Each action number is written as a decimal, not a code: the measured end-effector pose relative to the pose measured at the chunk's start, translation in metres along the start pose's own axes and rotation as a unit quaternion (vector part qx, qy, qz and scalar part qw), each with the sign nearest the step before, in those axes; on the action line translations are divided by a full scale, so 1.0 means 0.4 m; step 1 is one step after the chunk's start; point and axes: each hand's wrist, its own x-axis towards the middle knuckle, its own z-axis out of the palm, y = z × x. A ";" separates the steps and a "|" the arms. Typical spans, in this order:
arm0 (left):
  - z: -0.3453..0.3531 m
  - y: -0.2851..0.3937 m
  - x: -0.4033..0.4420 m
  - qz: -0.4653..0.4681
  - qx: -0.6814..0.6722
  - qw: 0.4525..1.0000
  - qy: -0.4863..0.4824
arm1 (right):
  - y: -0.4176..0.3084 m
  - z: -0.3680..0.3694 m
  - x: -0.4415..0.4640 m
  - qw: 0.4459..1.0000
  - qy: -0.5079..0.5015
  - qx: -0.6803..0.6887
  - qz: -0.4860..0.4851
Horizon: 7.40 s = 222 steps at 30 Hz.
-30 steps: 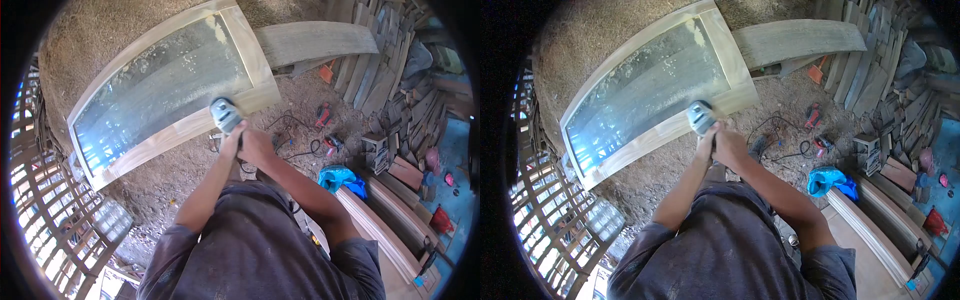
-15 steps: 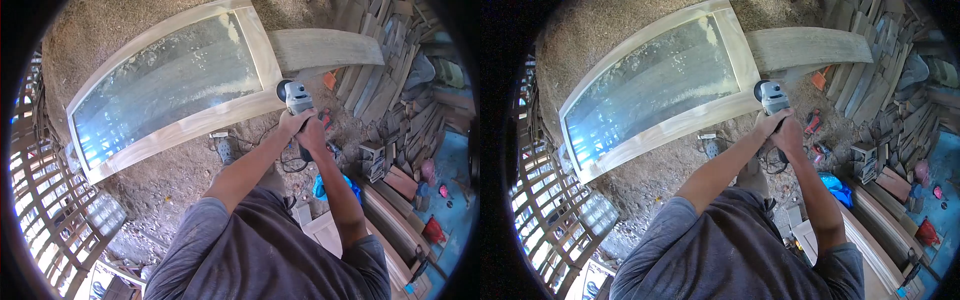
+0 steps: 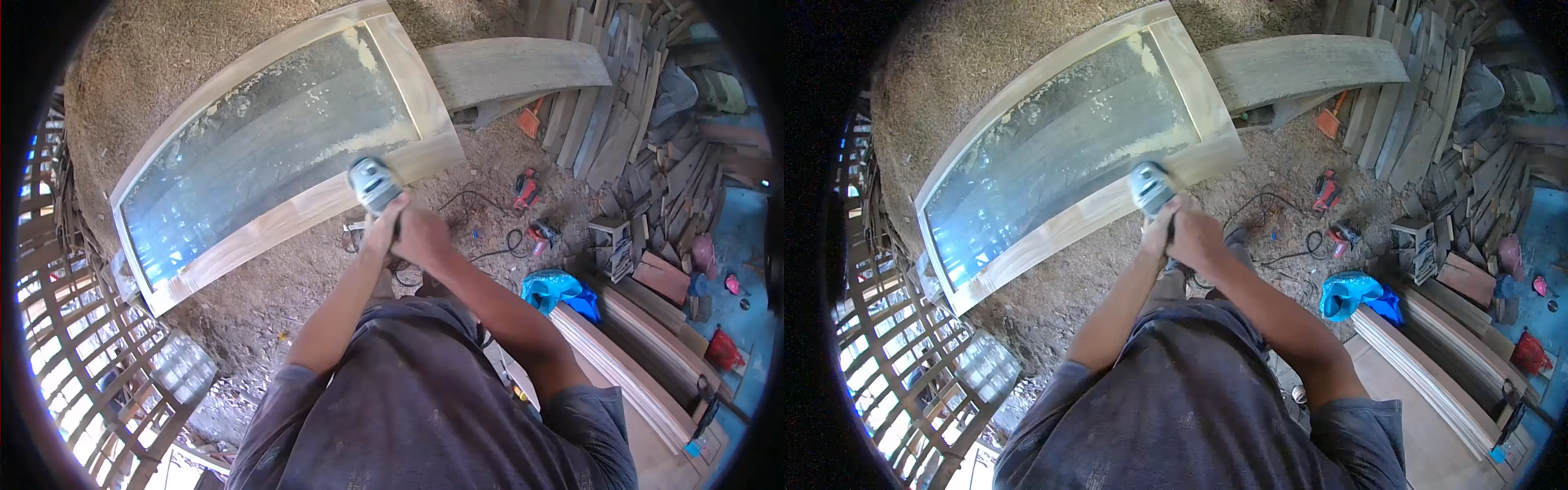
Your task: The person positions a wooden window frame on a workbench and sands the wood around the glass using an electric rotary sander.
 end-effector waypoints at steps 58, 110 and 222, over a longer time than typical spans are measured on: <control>0.137 -0.066 0.056 -0.011 0.101 0.993 -0.063 | 0.117 -0.061 -0.036 0.995 0.064 -0.069 0.029; 0.189 -0.035 0.012 0.019 0.126 0.991 -0.036 | 0.144 -0.103 -0.041 0.995 0.053 -0.068 0.043; -0.644 0.264 -0.226 0.014 -0.056 0.988 0.145 | -0.601 0.404 -0.005 0.984 -0.090 -0.070 -0.136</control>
